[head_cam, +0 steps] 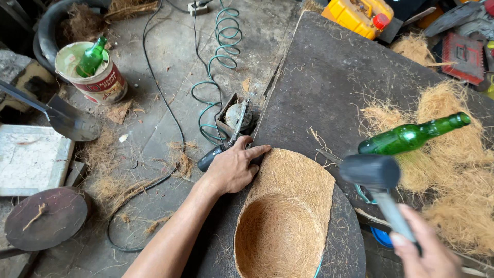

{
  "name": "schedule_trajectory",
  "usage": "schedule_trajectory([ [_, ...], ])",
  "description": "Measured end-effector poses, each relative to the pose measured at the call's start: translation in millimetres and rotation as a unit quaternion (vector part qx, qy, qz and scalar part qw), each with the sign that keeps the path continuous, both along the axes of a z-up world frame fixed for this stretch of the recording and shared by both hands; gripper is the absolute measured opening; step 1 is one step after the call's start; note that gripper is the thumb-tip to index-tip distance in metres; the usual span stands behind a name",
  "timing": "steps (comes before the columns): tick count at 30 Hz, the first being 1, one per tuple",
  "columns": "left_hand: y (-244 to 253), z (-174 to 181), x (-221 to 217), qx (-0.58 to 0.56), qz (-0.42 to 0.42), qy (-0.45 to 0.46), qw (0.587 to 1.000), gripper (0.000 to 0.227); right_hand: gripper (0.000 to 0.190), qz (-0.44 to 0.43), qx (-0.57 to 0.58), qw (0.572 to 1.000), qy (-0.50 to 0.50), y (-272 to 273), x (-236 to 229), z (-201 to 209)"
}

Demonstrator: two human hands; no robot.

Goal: The person shapes a piece of coco fiber into a bowl-like form using a green glass bottle as a mold. They press and smooth the material with their hands, then use scissors to trim the edges and a rubber mallet to compact the shape.

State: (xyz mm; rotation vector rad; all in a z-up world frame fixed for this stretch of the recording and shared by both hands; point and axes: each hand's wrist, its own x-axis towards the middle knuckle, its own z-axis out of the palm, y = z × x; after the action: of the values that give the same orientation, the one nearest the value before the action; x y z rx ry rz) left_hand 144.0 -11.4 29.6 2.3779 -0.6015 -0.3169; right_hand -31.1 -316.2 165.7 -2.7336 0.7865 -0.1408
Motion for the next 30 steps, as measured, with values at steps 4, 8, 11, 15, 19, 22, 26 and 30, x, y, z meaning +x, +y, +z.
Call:
schedule_trajectory([
  [4, 4, -1, 7, -0.016, -0.022, 0.000, 1.000, 0.062, 0.062, 0.051, -0.005, 0.993, 0.104, 6, 21, -24],
  [8, 11, 12, 10, -0.107, -0.008, 0.078, 0.991, 0.074, 0.057, 0.337, -0.071, 0.939, -0.027, 5, 36, -46],
  [11, 15, 14, 11, -0.128, -0.012, 0.090, 0.988, 0.086, 0.058, 0.383, -0.113, 0.916, -0.026, 12, 48, -53],
  [15, 10, 10, 12, -0.139, -0.001, 0.058, 0.989, 0.097, 0.055, 0.401, -0.117, 0.908, -0.037, 21, 57, -60],
  [19, 7, 25, 11, -0.115, 0.043, 0.116, 0.986, 0.095, 0.053, 0.401, -0.135, 0.905, -0.050, 31, 63, -62],
  [22, 4, 38, 10, -0.062, 0.082, 0.148, 0.984, 0.090, 0.060, 0.405, -0.132, 0.904, 0.020, 33, 70, -63],
  [26, 4, 45, 14, -0.044, 0.113, 0.189, 0.974, 0.092, 0.055, 0.414, -0.101, 0.904, -0.031, 35, 74, -61],
  [30, 1, 43, 14, -0.040, 0.109, 0.199, 0.973, 0.095, 0.058, 0.401, -0.079, 0.912, -0.026, 39, 64, -62],
])
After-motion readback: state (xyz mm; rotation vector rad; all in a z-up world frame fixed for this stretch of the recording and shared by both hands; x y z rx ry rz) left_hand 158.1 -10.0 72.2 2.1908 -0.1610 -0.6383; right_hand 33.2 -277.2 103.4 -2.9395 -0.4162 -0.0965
